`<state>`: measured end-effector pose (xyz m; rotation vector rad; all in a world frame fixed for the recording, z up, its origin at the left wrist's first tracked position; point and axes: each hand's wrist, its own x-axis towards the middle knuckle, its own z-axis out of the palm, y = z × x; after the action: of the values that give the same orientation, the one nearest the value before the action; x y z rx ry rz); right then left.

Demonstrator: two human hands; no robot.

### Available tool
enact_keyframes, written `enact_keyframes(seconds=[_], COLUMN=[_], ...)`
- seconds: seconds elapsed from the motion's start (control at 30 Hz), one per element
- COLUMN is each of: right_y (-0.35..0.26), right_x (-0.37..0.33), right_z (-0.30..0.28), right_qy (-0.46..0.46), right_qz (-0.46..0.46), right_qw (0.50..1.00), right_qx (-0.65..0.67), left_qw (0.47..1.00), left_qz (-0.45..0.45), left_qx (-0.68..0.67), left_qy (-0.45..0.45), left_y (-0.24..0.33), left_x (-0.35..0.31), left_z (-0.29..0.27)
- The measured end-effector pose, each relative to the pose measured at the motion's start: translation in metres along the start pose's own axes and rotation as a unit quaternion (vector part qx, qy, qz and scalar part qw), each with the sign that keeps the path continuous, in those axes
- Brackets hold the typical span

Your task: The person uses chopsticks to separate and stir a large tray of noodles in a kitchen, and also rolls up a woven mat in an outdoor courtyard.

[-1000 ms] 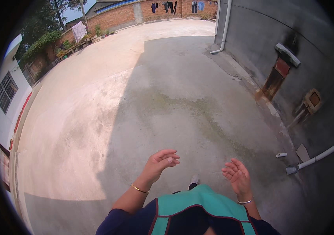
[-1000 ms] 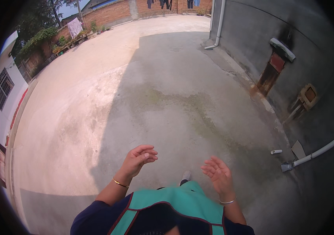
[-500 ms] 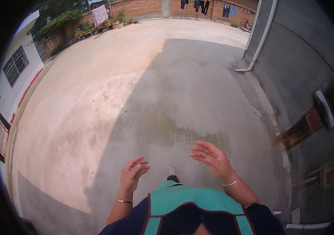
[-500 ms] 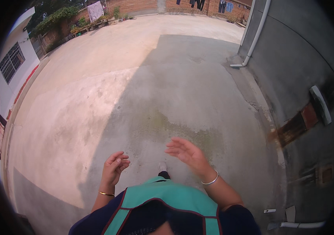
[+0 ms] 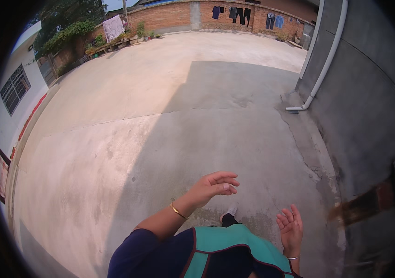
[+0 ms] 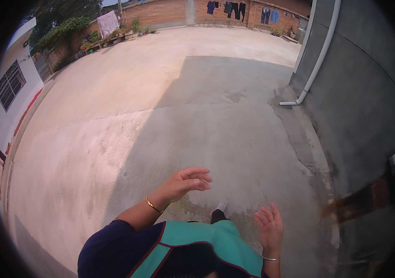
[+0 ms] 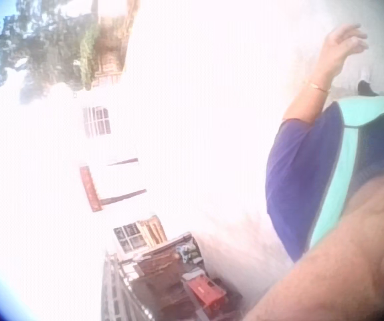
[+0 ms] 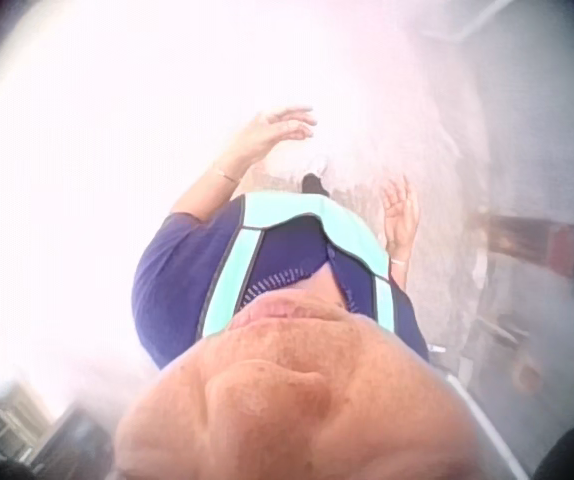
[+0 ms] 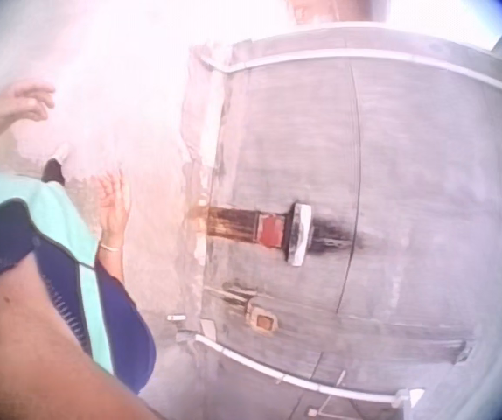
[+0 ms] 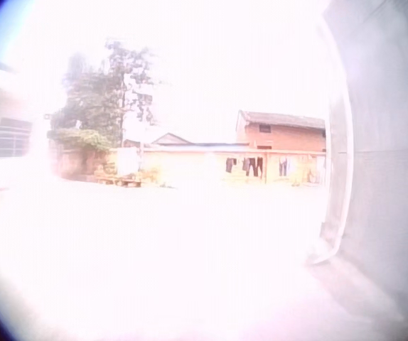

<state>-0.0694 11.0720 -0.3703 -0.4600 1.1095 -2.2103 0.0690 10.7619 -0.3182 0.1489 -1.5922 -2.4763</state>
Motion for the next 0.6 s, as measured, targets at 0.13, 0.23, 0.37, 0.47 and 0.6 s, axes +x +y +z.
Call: enact_keyframes(seconds=[0.13,0.23,0.37,0.47,0.6], right_y=[0.009,-0.014,-0.040,-0.041,-0.016], right_x=[0.142,0.285,0.480,0.606,0.746], right_z=[-0.033,-0.031,-0.008,0.007,-0.018], right_qy=[0.053,-0.021,-0.181,-0.247,-0.254], right_qz=[0.009,0.026,0.026,0.033,0.042], right_qw=[0.998,0.999,0.983,0.968,0.966], right_qx=[0.032,0.003,0.013,-0.001,0.034], left_qw=[0.999,0.992,0.986,0.970,0.951], left_qz=[0.004,-0.024,0.054,0.109,0.110], left_qx=[-0.033,-0.067,-0.063,-0.084,-0.113], left_qy=[0.011,0.104,0.147,0.201,0.266], left_y=[-0.001,0.006,0.041,0.054,0.051], left_x=[0.134,0.220,0.321,0.394,0.503], left_z=[-0.062,-0.107,-0.164,-0.218,-0.289])
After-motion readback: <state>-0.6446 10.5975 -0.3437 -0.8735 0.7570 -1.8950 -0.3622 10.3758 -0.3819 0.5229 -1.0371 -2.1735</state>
